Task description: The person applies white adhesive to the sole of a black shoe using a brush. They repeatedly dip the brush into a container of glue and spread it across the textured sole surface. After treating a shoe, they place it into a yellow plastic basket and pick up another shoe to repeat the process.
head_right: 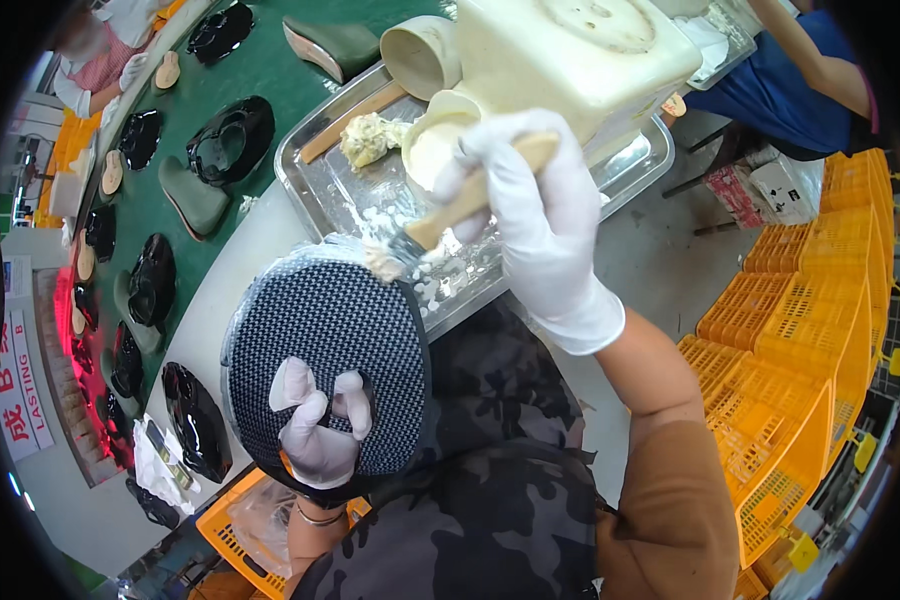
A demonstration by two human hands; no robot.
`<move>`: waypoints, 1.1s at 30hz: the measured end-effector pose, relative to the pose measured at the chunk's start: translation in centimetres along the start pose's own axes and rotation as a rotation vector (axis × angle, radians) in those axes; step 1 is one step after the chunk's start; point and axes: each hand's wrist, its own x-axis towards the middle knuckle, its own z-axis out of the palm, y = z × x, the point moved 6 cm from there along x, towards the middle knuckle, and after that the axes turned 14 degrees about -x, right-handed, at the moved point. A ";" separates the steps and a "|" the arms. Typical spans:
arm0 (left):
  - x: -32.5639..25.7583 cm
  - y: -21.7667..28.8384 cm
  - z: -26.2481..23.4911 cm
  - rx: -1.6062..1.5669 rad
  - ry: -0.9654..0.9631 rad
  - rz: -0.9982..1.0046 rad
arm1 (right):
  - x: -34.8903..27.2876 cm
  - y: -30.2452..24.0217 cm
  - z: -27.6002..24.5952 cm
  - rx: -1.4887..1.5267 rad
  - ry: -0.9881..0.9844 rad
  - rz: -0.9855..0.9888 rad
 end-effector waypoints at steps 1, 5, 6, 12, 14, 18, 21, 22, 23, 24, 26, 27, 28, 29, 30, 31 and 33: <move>0.3 -0.2 0.0 -0.001 -0.048 -0.026 | -0.7 0.0 -0.4 -0.018 -0.006 0.012; 0.9 0.0 0.2 -0.070 -0.024 0.110 | -1.8 -0.7 -1.2 -0.015 0.001 0.007; 1.2 0.2 0.4 -0.045 -0.070 0.130 | -1.6 -1.2 -1.1 0.013 0.014 -0.055; 1.6 0.4 1.9 -0.142 -0.181 0.172 | -0.4 -1.7 0.6 0.095 0.066 -0.103; 1.8 1.1 2.8 -0.086 -0.230 0.208 | -1.4 -1.1 0.3 0.093 0.051 -0.086; 2.5 1.5 1.7 -0.190 -0.119 0.294 | -3.1 -0.7 -0.1 0.087 -0.020 -0.045; 2.6 1.4 2.0 -0.127 -0.153 0.316 | -2.4 -1.7 -0.4 0.105 0.039 -0.048; 2.6 1.5 2.2 -0.099 -0.189 0.337 | -1.9 -1.8 -0.2 0.128 0.067 -0.066; 2.8 1.6 2.6 -0.073 -0.231 0.360 | -1.5 -2.1 0.0 0.150 0.094 -0.091; 2.9 1.8 3.0 -0.047 -0.273 0.384 | -1.2 -2.2 0.5 0.142 0.133 -0.077; 2.9 2.1 3.4 -0.032 -0.284 0.467 | -1.7 -1.3 1.0 0.158 0.062 -0.048; 2.9 2.3 3.6 -0.025 -0.288 0.510 | -2.0 -0.9 1.2 0.167 0.025 -0.033; 3.0 2.7 3.7 0.021 -0.324 0.546 | -2.4 -0.8 1.0 0.152 -0.007 -0.004; 3.0 2.8 3.6 0.085 -0.315 0.591 | -2.9 -0.7 0.9 0.128 -0.055 0.027; 2.9 2.9 3.5 0.149 -0.307 0.635 | -3.4 -0.6 0.8 0.103 -0.102 0.057; 2.9 2.9 3.5 0.214 -0.299 0.677 | -3.7 -0.5 1.0 0.078 -0.148 0.088; 2.7 2.9 4.3 0.396 -0.316 0.731 | -3.5 -1.4 1.0 0.128 -0.088 0.062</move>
